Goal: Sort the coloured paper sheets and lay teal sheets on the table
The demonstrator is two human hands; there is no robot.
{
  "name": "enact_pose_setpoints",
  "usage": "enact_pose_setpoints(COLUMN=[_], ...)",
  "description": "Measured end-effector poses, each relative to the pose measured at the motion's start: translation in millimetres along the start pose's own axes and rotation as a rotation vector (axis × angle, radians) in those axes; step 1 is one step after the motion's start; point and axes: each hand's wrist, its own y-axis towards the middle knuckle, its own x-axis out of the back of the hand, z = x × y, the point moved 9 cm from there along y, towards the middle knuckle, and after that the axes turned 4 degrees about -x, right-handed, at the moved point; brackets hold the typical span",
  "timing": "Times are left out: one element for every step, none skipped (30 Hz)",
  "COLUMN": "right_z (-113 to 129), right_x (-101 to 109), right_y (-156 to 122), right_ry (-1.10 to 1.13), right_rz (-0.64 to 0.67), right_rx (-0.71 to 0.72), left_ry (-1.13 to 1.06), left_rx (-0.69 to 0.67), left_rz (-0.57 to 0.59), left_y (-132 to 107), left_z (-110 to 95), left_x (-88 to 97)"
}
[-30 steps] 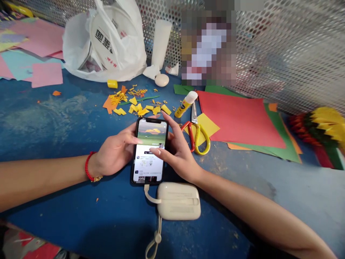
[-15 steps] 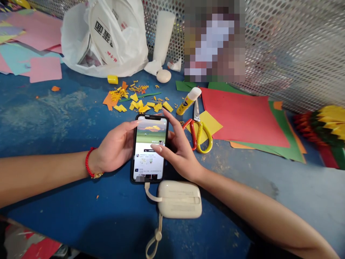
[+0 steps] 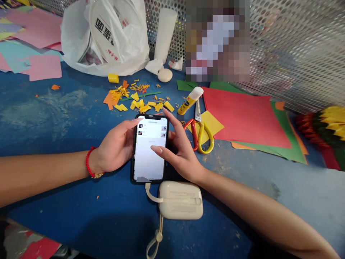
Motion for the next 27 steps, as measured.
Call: enact_pose_setpoints(right_z=[0.1, 0.3, 0.4, 0.5, 0.5, 0.2, -0.3, -0.7, -0.9, -0.6, 0.1, 0.9, 1.6, 1.9, 1.7, 1.1, 0.4, -0.4, -1.1, -1.7, -2.4, -2.9, -3.3, -3.2, -2.9, -2.3, -1.4], right_x=[0.0, 0.1, 0.2, 0.1, -0.1, -0.6, -1.1, -1.7, -2.1, -2.4, -2.4, -2.3, -2.1, -1.9, -1.8, -2.0, -2.0, -2.0, -1.8, -1.5, -1.2, -1.0, -1.3, -2.1, -3.5, -5.3, -7.2], right_y=[-0.1, -0.2, -0.3, -0.4, -0.5, -0.6, -0.7, -0.8, -1.0, -1.2, -1.4, -1.5, -1.7, -1.8, -1.9, -1.8, -1.8, -1.6, -1.4, -1.2, -0.9, -0.6, -0.4, -0.2, -0.2, -0.3, -0.5], right_ry=[-0.012, -0.022, -0.029, -0.034, -0.039, -0.045, -0.052, -0.058, -0.063, -0.067, -0.067, -0.064, -0.057, -0.05, -0.043, -0.037, -0.031, -0.027, -0.021, -0.014, -0.006, 0.003, 0.011, 0.022, 0.035, 0.047, 0.057], right_rz=[0.001, 0.001, 0.002, 0.005, 0.01, 0.016, 0.021, 0.027, 0.03, 0.031, 0.03, 0.028, 0.025, 0.024, 0.025, 0.03, 0.034, 0.037, 0.039, 0.039, 0.039, 0.041, 0.047, 0.059, 0.078, 0.101, 0.126], right_rx=[0.001, 0.005, 0.01, 0.016, 0.02, 0.021, 0.02, 0.018, 0.016, 0.019, 0.024, 0.03, 0.033, 0.032, 0.026, 0.019, 0.013, 0.01, 0.011, 0.013, 0.015, 0.016, 0.014, 0.012, 0.006, -0.001, -0.006], left_ry=[0.005, 0.009, 0.014, 0.018, 0.023, 0.027, 0.03, 0.034, 0.04, 0.045, 0.046, 0.044, 0.039, 0.034, 0.03, 0.03, 0.031, 0.029, 0.023, 0.015, 0.007, -0.002, -0.011, -0.018, -0.026, -0.036, -0.047], left_rx=[0.003, 0.004, 0.002, -0.003, -0.008, -0.012, -0.012, -0.007, 0.003, 0.013, 0.017, 0.011, -0.005, -0.026, -0.042, -0.049, -0.047, -0.04, -0.033, -0.026, -0.021, -0.015, -0.007, 0.003, 0.013, 0.022, 0.03], left_rz=[0.0, -0.001, -0.004, -0.008, -0.013, -0.019, -0.025, -0.03, -0.035, -0.04, -0.042, -0.039, -0.032, -0.022, -0.011, -0.006, -0.006, -0.007, -0.007, -0.008, -0.004, 0.008, 0.022, 0.034, 0.044, 0.048, 0.046], left_y=[-0.1, -0.1, -0.2, -0.2, -0.2, -0.2, -0.1, 0.0, 0.1, 0.2, 0.3, 0.5, 0.7, 0.9, 1.1, 1.2, 1.4, 1.6, 1.8, 1.9, 2.0, 1.9, 1.8, 1.5, 1.4, 1.4, 1.7], left_z=[0.2, 0.2, 0.0, -0.4, -0.8, -1.0, -0.8, 0.0, 1.2, 2.5, 3.4, 3.4, 2.4, 1.0, -0.2, -0.7, -0.6, -0.1, 0.2, 0.5, 0.8, 1.0, 1.6, 2.4, 3.4, 4.2, 5.0], left_x=[0.0, -0.1, 0.0, 0.0, 0.1, 0.2, 0.3, 0.5, 1.0, 1.7, 2.2, 2.4, 2.4, 1.8, 1.0, 0.4, 0.0, -0.8, -1.8, -2.8, -4.2, -5.8, -7.3, -8.0, -8.0, -7.1, -5.4])
